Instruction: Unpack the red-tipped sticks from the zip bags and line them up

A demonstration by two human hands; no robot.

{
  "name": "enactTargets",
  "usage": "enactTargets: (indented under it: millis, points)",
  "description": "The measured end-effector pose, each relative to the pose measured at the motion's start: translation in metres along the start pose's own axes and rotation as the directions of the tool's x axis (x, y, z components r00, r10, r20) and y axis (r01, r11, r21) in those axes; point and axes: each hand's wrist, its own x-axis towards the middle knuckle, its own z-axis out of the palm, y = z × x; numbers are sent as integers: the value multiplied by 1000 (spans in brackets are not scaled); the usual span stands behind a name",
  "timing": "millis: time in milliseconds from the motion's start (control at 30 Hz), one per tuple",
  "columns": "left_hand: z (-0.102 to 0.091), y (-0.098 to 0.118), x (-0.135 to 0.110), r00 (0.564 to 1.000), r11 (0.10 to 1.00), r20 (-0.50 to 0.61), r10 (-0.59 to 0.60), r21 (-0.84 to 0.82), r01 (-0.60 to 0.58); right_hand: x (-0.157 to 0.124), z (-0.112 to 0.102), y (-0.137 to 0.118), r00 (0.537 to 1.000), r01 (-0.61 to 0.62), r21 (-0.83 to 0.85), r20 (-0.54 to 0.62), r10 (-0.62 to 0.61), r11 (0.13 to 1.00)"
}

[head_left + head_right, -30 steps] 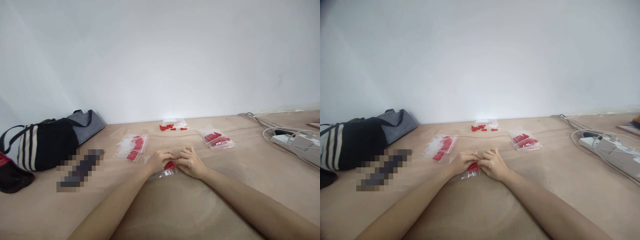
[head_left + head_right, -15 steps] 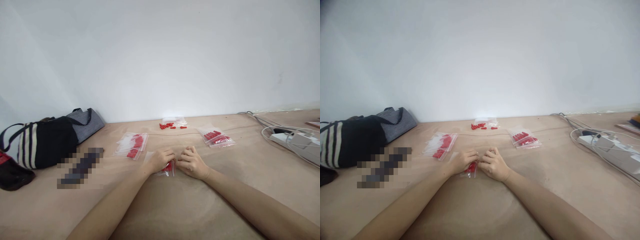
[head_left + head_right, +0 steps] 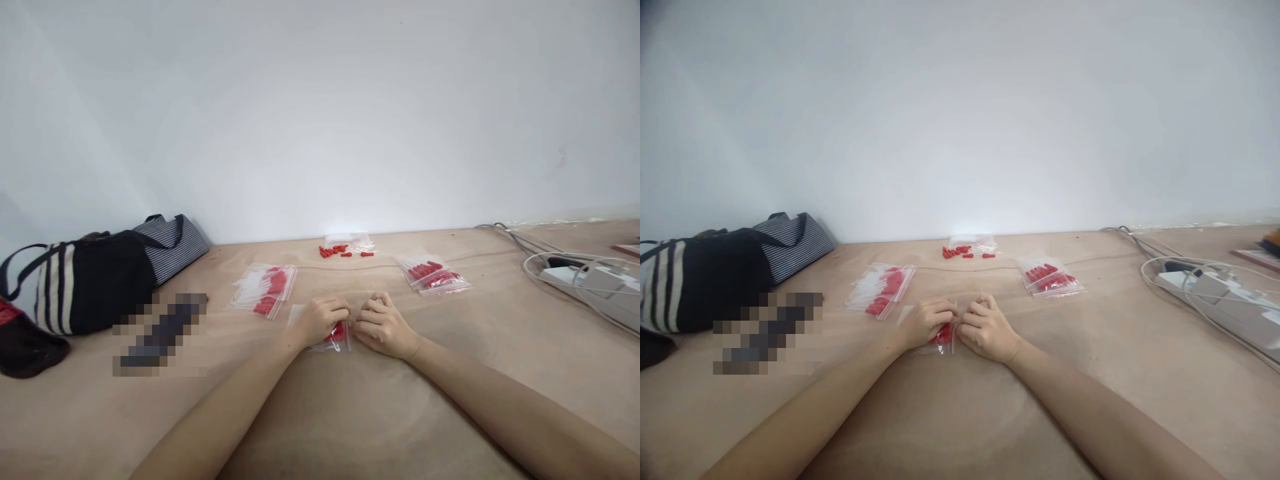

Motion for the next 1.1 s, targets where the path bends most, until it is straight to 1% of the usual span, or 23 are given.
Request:
enactTargets:
  millis: [100, 200, 400, 567, 733, 833, 967, 1100]
  points:
    - [-1, -1, -1, 1000, 999, -13, -26, -27, 25, 1, -1, 0, 1000, 3, 5, -16, -3, 1000]
    - [-5, -1, -1, 998, 994, -16, -61, -89, 59, 1, -1, 0, 999, 5, 3, -32, -5, 1000]
    - [-16, 3, -3, 988, 959, 46, -149, -237, 156, -2, 1, 0, 999, -5, 1, -40, 5, 1000]
    - [-13, 9, -7, 976, 933, 33, -216, -289, 216, -3, 1, 0, 999, -3, 1, -34, 3, 1000]
    - [-10, 7, -6, 982, 943, 72, -177, -275, 190, -3, 1, 0, 999, 13, -7, -31, -13, 1000]
    - [-7, 4, -5, 986, 946, 30, -162, -279, 163, -4, 1, 0, 1000, 15, -17, -19, -16, 1000]
    - [-6, 3, -5, 989, 945, -39, -142, -303, 124, -4, 1, 0, 999, 24, -21, -48, -25, 999]
    - [-7, 3, -4, 991, 941, -37, -129, -318, 111, -4, 0, 0, 999, 24, -35, -38, -26, 999]
